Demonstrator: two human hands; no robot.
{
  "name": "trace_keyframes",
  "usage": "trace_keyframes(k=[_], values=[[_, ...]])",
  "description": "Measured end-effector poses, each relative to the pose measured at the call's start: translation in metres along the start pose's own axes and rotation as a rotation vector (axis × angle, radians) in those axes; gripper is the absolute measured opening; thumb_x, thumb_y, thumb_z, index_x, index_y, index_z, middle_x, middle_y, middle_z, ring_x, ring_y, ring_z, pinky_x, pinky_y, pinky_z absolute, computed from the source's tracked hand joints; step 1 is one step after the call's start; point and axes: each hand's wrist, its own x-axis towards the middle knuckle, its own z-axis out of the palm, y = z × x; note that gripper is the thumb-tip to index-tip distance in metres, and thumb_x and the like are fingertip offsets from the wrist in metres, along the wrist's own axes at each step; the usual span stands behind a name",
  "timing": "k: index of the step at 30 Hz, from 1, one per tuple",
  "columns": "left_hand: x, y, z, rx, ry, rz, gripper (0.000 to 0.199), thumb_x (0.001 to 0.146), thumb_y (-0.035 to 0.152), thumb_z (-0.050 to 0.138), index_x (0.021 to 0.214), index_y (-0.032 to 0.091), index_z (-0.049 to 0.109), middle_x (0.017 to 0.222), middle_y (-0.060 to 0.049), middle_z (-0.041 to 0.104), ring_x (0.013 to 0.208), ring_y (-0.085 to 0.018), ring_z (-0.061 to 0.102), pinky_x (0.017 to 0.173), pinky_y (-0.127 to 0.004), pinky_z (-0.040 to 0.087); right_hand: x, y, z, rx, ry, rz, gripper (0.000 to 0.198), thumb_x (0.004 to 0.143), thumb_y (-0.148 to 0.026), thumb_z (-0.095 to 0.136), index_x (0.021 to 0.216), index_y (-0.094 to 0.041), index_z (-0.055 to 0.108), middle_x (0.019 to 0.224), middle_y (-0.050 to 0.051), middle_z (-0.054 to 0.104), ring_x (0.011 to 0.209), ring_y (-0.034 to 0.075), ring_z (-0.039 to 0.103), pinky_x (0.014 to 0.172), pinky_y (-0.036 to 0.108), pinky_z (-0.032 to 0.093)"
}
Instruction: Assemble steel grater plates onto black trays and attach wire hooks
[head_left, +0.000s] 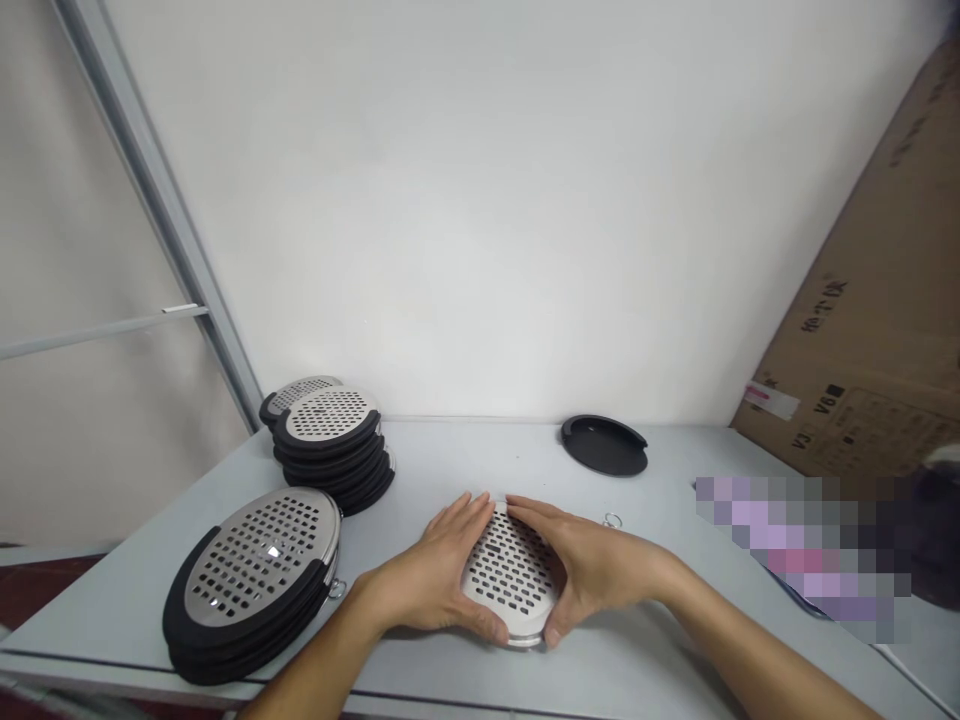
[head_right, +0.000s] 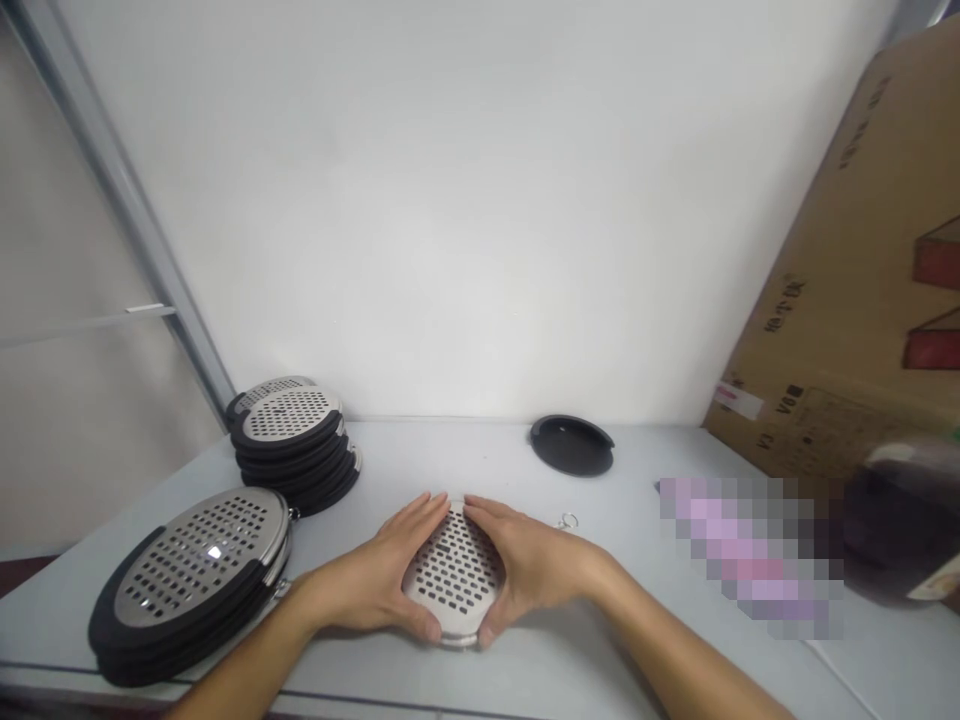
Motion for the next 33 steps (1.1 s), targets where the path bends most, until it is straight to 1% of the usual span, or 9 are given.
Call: trace_keyframes(k=[3, 7, 10, 16, 23, 27, 33], values=[[0.0007, -0.0001, 0.0012, 0.014, -0.013, 0.005, 0.121, 0.062, 0.064, 0.072, 0.151, 0.022, 0.002, 0.158, -0.008, -0.001, 0.144, -0.032, -0.004, 0.117, -0.051, 0.007, 0.0002, -0.0014, -0.0004, 0.023, -0.002, -0.009, 0.119, 0.049, -0.046, 0.085, 0.148, -0.014, 0.027, 0.154, 0.016, 0.023, 0.137, 0.034, 0.03, 0.114, 0.041, 0.026], [0.0015, 0.0004, 0.0005, 0.035, -0.031, 0.01, 0.123, 0.061, 0.067, 0.071, 0.151, 0.021, 0.001, 0.158, -0.009, -0.003, 0.145, -0.032, -0.003, 0.118, -0.05, 0.004, -0.0004, -0.0052, -0.0009, 0.04, 0.022, -0.038, 0.115, 0.05, -0.043, 0.085, 0.147, -0.016, 0.03, 0.153, 0.015, 0.027, 0.135, 0.033, 0.035, 0.111, 0.04, 0.031], [0.002, 0.0025, -0.001, 0.046, -0.049, -0.001, 0.124, 0.061, 0.067, 0.07, 0.151, 0.019, 0.0, 0.158, -0.009, -0.004, 0.145, -0.031, -0.004, 0.118, -0.05, 0.002, 0.0005, -0.0065, -0.0009, 0.054, 0.032, -0.049, 0.113, 0.051, -0.041, 0.085, 0.147, -0.017, 0.031, 0.152, 0.014, 0.029, 0.134, 0.034, 0.036, 0.11, 0.04, 0.032], [0.0029, 0.0044, -0.0035, 0.064, -0.101, -0.017, 0.123, 0.064, 0.066, 0.068, 0.151, 0.018, -0.004, 0.157, -0.008, -0.007, 0.144, -0.03, -0.007, 0.118, -0.05, 0.001, 0.0045, -0.0051, -0.0014, 0.05, -0.031, 0.009, 0.122, 0.045, -0.041, 0.087, 0.149, -0.016, 0.026, 0.155, 0.014, 0.021, 0.137, 0.034, 0.031, 0.112, 0.039, 0.03], [0.0046, 0.0008, -0.0008, 0.078, -0.092, -0.011, 0.123, 0.063, 0.066, 0.069, 0.15, 0.022, -0.005, 0.158, -0.006, -0.008, 0.144, -0.03, -0.008, 0.118, -0.05, 0.002, 0.0035, -0.0033, 0.0007, 0.028, -0.042, 0.066, 0.122, 0.047, -0.043, 0.085, 0.149, -0.016, 0.025, 0.156, 0.013, 0.018, 0.14, 0.031, 0.025, 0.115, 0.037, 0.023], [0.0053, 0.0008, -0.0009, 0.078, -0.106, -0.013, 0.124, 0.063, 0.066, 0.069, 0.15, 0.02, -0.005, 0.158, -0.008, -0.008, 0.144, -0.031, -0.008, 0.118, -0.05, 0.002, 0.004, -0.0024, 0.0007, 0.018, -0.055, 0.076, 0.122, 0.046, -0.043, 0.085, 0.149, -0.019, 0.024, 0.157, 0.011, 0.016, 0.142, 0.03, 0.022, 0.116, 0.037, 0.022], [0.0058, 0.0051, -0.0025, 0.085, -0.141, -0.044, 0.124, 0.064, 0.067, 0.067, 0.15, 0.018, -0.007, 0.157, -0.009, -0.011, 0.143, -0.031, -0.011, 0.117, -0.052, 0.001, 0.0039, -0.0047, -0.0001, 0.028, -0.058, 0.087, 0.122, 0.045, -0.043, 0.086, 0.149, -0.022, 0.026, 0.157, 0.011, 0.015, 0.141, 0.032, 0.022, 0.115, 0.037, 0.022]])
